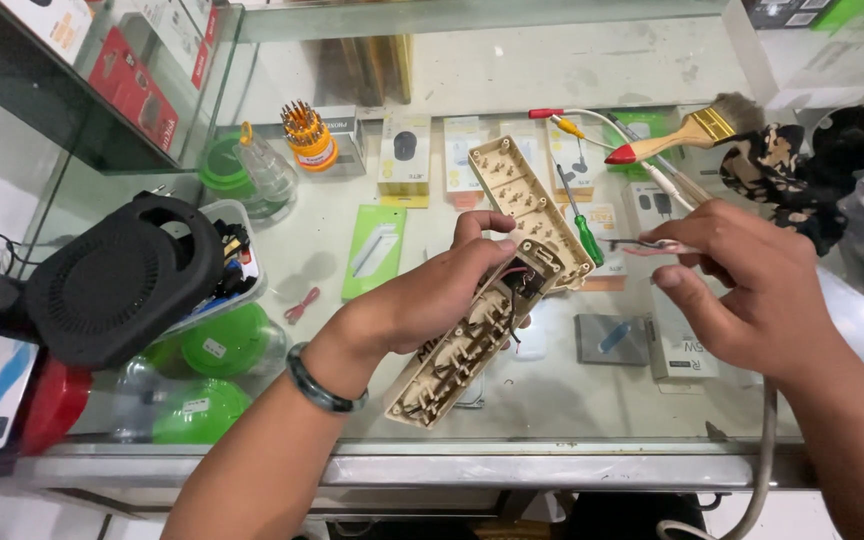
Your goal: Wiring and assembling the internal components of a multi-outlet power strip at a service desk.
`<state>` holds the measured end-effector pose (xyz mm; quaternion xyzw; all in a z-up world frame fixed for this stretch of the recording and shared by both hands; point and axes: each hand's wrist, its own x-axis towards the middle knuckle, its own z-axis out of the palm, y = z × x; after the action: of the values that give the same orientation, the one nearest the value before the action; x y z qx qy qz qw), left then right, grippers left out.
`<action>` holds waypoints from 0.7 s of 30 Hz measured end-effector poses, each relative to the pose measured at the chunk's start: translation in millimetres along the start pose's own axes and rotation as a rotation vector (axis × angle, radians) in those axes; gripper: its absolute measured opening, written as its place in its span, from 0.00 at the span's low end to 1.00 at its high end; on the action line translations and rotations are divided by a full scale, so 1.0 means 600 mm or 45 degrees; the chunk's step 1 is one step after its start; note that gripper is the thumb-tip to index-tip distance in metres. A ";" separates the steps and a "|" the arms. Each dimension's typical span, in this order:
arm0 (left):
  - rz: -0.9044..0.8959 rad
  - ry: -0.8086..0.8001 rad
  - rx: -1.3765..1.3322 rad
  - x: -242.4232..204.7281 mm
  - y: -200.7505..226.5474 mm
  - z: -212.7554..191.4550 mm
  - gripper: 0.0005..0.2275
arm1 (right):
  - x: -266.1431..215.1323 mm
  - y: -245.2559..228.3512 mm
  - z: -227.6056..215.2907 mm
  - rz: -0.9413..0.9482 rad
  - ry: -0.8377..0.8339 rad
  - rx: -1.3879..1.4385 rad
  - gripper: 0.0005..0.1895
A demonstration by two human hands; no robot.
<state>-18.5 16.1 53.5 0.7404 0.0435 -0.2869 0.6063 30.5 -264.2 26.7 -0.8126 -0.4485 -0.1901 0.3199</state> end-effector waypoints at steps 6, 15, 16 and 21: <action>0.060 -0.059 0.107 0.005 -0.004 -0.001 0.24 | -0.016 0.010 0.021 0.251 -0.072 -0.131 0.10; -0.073 -0.148 -0.363 0.005 -0.001 0.012 0.19 | -0.002 0.015 0.031 0.177 -0.243 0.022 0.14; -0.075 -0.157 -0.357 0.007 -0.003 0.011 0.19 | 0.000 0.012 0.031 0.086 -0.211 0.062 0.11; -0.084 -0.153 -0.275 0.006 -0.001 0.009 0.18 | -0.010 -0.006 0.035 -0.038 -0.089 0.049 0.06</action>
<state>-17.8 10.4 50.6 0.6503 0.0620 -0.3442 0.6743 24.8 -251.9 8.9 -0.8057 -0.4751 -0.1575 0.3168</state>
